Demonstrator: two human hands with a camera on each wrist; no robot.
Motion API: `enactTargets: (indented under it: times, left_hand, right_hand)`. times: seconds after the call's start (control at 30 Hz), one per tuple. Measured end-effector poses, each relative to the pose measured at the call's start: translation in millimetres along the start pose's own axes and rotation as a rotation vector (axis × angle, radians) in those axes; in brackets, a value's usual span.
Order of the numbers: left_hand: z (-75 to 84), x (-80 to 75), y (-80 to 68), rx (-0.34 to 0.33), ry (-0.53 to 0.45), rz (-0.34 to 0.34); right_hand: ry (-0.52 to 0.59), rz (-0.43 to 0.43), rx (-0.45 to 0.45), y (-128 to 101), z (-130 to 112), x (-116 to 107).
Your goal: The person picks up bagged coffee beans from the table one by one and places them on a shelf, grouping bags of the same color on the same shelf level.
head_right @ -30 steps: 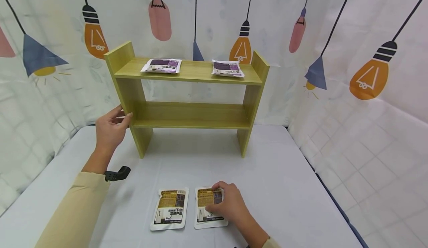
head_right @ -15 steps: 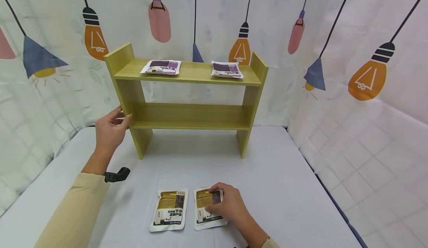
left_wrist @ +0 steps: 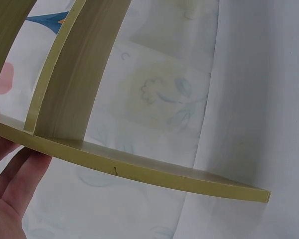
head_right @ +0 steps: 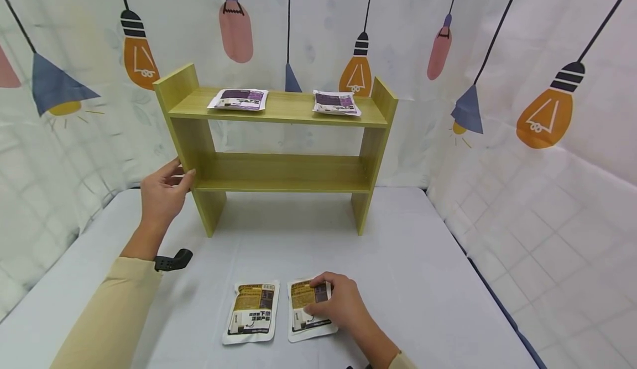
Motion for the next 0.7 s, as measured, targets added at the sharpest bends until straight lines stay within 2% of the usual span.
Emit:
enactTargets:
  times: [0.53, 0.7]
  left_hand:
    - [-1.5, -0.2, -0.1, -0.01, 0.01, -0.001]
    - [-0.7, 0.1, -0.3, -0.014, 0.002, -0.004]
  right_hand:
    - [0.038, -0.019, -0.018, 0.3, -1.2, 0.5]
    - [0.03, 0.012, -0.047, 2.1, -1.4, -1.6]
Point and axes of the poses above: each hand's wrist, its own y-axis towards the middle knuckle, its own x-axis out of the palm, z = x × y, the point moved 10 cm from there along y, towards the middle knuckle, and after that the axes turned 14 degrees about x, right-handed, at the moved point
